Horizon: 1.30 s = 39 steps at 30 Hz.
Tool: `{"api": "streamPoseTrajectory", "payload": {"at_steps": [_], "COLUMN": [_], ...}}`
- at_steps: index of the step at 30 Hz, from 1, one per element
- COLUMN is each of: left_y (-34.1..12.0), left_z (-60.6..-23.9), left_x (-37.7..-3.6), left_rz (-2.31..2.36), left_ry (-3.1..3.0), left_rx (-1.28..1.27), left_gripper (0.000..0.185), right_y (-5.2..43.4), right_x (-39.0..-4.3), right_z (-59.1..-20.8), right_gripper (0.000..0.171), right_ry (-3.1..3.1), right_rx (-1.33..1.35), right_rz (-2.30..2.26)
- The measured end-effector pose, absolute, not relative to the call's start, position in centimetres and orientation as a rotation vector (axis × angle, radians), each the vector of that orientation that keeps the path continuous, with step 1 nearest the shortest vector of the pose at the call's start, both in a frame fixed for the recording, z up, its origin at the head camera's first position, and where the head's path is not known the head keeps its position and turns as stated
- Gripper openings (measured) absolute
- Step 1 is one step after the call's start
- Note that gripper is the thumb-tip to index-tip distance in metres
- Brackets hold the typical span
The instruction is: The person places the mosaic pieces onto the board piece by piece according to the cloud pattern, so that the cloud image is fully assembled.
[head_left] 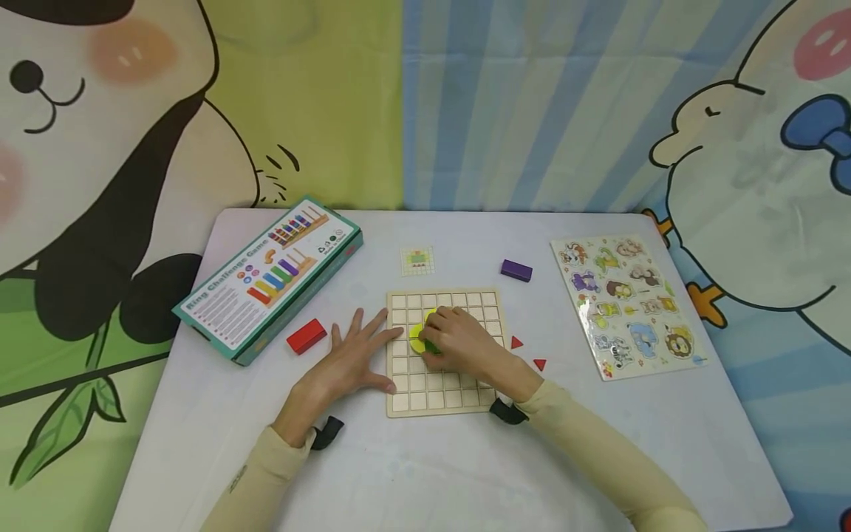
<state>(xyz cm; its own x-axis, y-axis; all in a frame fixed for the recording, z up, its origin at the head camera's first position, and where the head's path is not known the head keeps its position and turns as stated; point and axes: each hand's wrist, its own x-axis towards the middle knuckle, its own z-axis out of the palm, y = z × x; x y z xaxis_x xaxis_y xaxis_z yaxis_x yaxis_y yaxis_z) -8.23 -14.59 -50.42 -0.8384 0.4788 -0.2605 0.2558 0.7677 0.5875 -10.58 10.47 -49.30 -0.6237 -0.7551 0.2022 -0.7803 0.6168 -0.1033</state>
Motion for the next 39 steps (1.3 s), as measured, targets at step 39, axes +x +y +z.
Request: {"api": "streamPoseTrajectory", "payload": {"at_steps": [39], "left_y": [-14.5], "left_z": [-50.1], "left_x": [-8.3], "left_rz": [0.785], "left_ry": [2.543], "left_rx": [0.540], "left_gripper": [0.101], "right_y": [11.6], "right_x": [-10.7], "right_z": [-48.7], "right_gripper": [0.022], "right_ry": [-2.735], "right_rx": [1.175], "right_rz": [0.358]}}
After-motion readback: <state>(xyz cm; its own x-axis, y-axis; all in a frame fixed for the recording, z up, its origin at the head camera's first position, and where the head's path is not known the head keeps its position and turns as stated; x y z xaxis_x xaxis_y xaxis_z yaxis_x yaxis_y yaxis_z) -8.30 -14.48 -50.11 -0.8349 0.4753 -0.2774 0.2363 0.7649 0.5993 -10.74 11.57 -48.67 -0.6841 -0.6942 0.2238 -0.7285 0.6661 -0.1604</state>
